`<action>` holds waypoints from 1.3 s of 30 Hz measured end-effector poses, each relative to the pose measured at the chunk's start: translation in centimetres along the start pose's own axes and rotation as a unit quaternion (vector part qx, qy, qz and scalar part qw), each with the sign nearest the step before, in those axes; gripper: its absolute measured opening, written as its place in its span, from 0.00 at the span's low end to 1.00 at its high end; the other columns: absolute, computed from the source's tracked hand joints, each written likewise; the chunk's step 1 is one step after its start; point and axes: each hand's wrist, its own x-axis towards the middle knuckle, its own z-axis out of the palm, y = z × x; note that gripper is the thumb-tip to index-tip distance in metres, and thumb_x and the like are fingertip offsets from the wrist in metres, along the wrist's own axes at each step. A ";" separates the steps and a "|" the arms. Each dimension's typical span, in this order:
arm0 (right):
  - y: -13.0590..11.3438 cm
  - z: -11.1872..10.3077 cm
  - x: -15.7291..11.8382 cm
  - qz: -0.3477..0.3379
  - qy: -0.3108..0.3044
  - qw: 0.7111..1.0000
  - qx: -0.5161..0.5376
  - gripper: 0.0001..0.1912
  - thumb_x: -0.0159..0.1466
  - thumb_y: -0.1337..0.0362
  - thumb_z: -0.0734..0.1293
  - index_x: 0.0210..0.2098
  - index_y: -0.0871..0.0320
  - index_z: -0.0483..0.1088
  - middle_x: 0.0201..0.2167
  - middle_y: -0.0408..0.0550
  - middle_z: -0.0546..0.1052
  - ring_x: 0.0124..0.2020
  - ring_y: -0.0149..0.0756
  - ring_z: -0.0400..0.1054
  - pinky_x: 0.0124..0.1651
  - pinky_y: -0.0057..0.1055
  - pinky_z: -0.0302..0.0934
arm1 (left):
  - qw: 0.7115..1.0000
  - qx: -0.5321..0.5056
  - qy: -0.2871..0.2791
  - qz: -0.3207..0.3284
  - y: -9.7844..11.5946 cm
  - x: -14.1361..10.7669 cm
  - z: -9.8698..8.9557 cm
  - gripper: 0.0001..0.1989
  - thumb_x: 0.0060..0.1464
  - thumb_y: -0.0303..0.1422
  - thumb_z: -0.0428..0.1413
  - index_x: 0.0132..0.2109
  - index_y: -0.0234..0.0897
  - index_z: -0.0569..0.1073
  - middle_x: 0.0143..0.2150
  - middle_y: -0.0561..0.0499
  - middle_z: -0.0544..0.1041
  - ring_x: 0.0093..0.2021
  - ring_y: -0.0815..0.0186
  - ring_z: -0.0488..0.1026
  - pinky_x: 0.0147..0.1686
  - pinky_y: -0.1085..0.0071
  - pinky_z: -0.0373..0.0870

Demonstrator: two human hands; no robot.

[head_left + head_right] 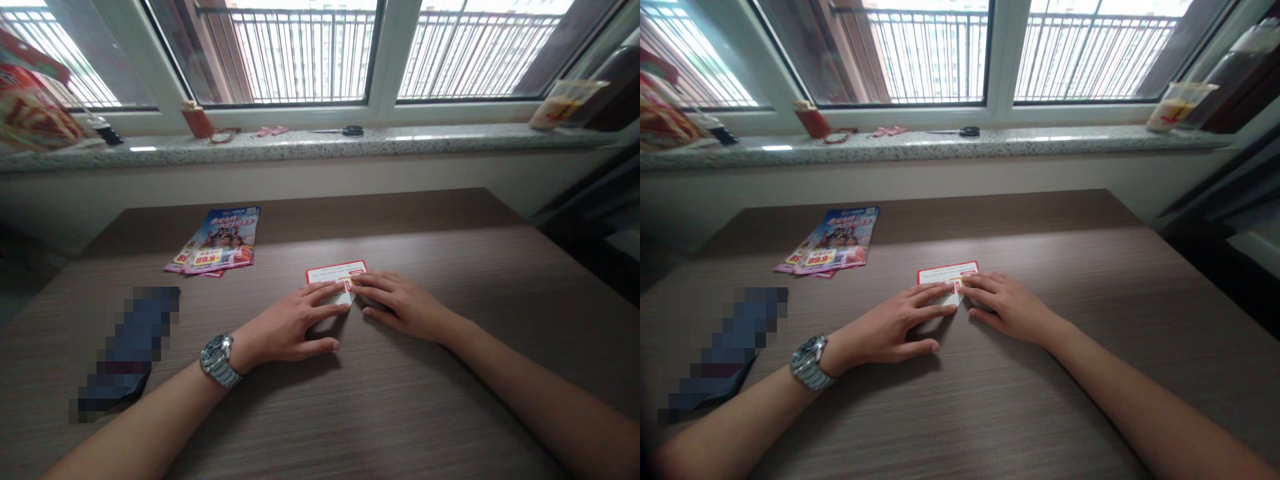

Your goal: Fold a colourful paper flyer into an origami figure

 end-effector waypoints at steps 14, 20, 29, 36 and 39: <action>-0.5 0.0 0.3 -0.033 -0.005 0.999 0.022 0.25 0.73 0.60 0.64 0.68 0.53 0.63 0.66 0.56 0.68 0.67 0.48 0.62 0.68 0.51 0.59 | 0.999 0.028 0.020 0.025 -0.5 -0.1 -0.1 0.26 0.65 0.46 0.56 0.66 0.44 0.69 0.73 0.41 0.60 0.71 0.48 0.59 0.68 0.45 0.59; -0.2 0.0 0.2 -0.039 -0.011 0.999 0.021 0.24 0.73 0.60 0.64 0.67 0.53 0.65 0.68 0.56 0.67 0.68 0.48 0.61 0.68 0.51 0.58 | 0.999 0.020 0.014 0.033 -0.6 -0.3 -0.2 0.25 0.66 0.45 0.55 0.66 0.45 0.68 0.72 0.41 0.62 0.70 0.48 0.61 0.67 0.46 0.61; -0.2 0.0 0.4 -0.047 0.007 0.998 0.046 0.23 0.72 0.62 0.65 0.66 0.53 0.67 0.66 0.56 0.69 0.68 0.47 0.62 0.69 0.51 0.57 | 0.999 0.021 0.012 0.027 -0.4 -0.3 -0.2 0.26 0.66 0.46 0.56 0.67 0.47 0.68 0.72 0.42 0.60 0.70 0.48 0.61 0.68 0.46 0.60; -0.3 -0.1 0.5 -0.039 -0.001 0.998 0.049 0.22 0.72 0.62 0.65 0.65 0.54 0.68 0.66 0.56 0.70 0.68 0.46 0.62 0.69 0.51 0.57 | 0.999 0.022 0.019 0.031 -0.1 -0.3 -0.1 0.27 0.65 0.46 0.56 0.67 0.46 0.68 0.73 0.40 0.59 0.71 0.48 0.60 0.68 0.46 0.60; -0.3 -0.2 0.5 -0.040 0.007 0.998 0.055 0.22 0.72 0.63 0.66 0.64 0.53 0.68 0.65 0.56 0.70 0.68 0.46 0.62 0.69 0.50 0.58 | 0.999 0.018 0.025 0.033 0.0 -0.3 -0.1 0.27 0.65 0.46 0.57 0.67 0.45 0.68 0.73 0.40 0.59 0.71 0.47 0.60 0.68 0.46 0.60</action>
